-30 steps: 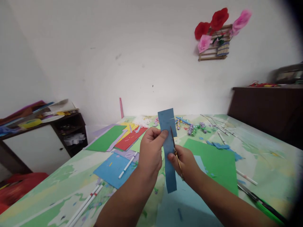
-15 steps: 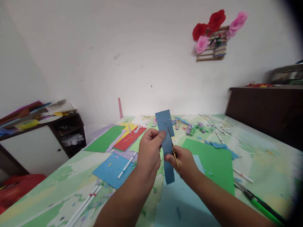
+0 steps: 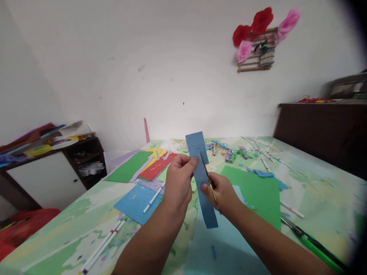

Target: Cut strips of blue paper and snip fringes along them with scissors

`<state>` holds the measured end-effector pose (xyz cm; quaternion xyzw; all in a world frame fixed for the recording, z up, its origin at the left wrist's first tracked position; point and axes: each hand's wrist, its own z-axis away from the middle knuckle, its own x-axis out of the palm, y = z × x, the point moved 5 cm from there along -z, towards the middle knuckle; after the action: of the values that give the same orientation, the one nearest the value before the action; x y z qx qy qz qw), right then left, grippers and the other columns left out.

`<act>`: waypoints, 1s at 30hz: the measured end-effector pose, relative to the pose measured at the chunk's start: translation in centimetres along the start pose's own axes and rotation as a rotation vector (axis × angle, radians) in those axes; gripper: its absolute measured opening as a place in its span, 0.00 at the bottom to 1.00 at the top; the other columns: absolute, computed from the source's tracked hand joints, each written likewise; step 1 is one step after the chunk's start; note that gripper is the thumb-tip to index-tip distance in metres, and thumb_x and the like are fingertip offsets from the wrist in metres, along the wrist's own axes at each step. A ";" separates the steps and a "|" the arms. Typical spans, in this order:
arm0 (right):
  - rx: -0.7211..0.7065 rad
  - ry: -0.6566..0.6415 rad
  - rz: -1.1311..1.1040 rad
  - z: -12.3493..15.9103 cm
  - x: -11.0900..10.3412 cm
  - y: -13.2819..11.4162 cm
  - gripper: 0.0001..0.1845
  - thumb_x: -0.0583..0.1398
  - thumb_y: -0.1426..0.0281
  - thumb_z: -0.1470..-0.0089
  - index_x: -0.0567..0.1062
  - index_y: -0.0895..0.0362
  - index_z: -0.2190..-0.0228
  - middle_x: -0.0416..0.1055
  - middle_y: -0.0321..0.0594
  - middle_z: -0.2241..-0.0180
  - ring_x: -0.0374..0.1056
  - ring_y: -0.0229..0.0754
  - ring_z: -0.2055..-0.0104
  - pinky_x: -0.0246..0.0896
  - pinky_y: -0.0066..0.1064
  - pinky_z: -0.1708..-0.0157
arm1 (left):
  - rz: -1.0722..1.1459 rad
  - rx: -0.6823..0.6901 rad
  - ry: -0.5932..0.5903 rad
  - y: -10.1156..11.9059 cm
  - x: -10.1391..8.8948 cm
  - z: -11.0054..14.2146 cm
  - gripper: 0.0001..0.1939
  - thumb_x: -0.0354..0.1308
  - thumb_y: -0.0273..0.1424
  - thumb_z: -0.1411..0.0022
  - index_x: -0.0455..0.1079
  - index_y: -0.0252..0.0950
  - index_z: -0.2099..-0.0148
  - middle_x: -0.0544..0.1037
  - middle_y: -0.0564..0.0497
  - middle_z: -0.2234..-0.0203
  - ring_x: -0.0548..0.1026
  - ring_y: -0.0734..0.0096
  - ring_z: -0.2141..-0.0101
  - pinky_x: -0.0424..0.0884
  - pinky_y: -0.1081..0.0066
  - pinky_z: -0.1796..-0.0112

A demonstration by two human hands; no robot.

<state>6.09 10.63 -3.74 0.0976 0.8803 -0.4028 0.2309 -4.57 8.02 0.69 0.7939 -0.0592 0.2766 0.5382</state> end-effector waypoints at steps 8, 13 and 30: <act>-0.112 -0.040 -0.230 -0.1 -0.4 0.0 0.29 0.45 0.45 0.52 0.63 0.58 0.78 0.55 0.33 0.82 0.50 0.34 0.80 0.45 0.26 0.83 | -0.010 -0.039 -0.057 -1.7 1.3 0.7 0.12 0.61 0.30 0.58 0.58 0.34 0.79 0.63 0.60 0.86 0.61 0.83 0.83 0.58 0.79 0.79; -0.145 -0.036 -0.287 0.0 -0.9 -0.7 0.29 0.46 0.43 0.53 0.63 0.58 0.79 0.54 0.32 0.83 0.49 0.33 0.80 0.43 0.25 0.83 | -0.006 -0.005 -0.059 -1.2 1.6 1.1 0.13 0.62 0.29 0.58 0.58 0.34 0.79 0.64 0.60 0.87 0.62 0.83 0.83 0.58 0.79 0.80; -0.152 0.042 -0.177 0.2 -1.8 -1.0 0.33 0.47 0.38 0.61 0.62 0.57 0.83 0.53 0.31 0.85 0.48 0.33 0.82 0.44 0.24 0.84 | 0.081 -0.029 -0.067 -1.1 1.8 2.0 0.13 0.63 0.29 0.58 0.58 0.34 0.79 0.65 0.59 0.86 0.63 0.82 0.83 0.60 0.79 0.79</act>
<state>7.37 9.87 -2.31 0.0100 0.9180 -0.3517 0.1828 -1.93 7.08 0.15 0.7919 -0.1132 0.2704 0.5356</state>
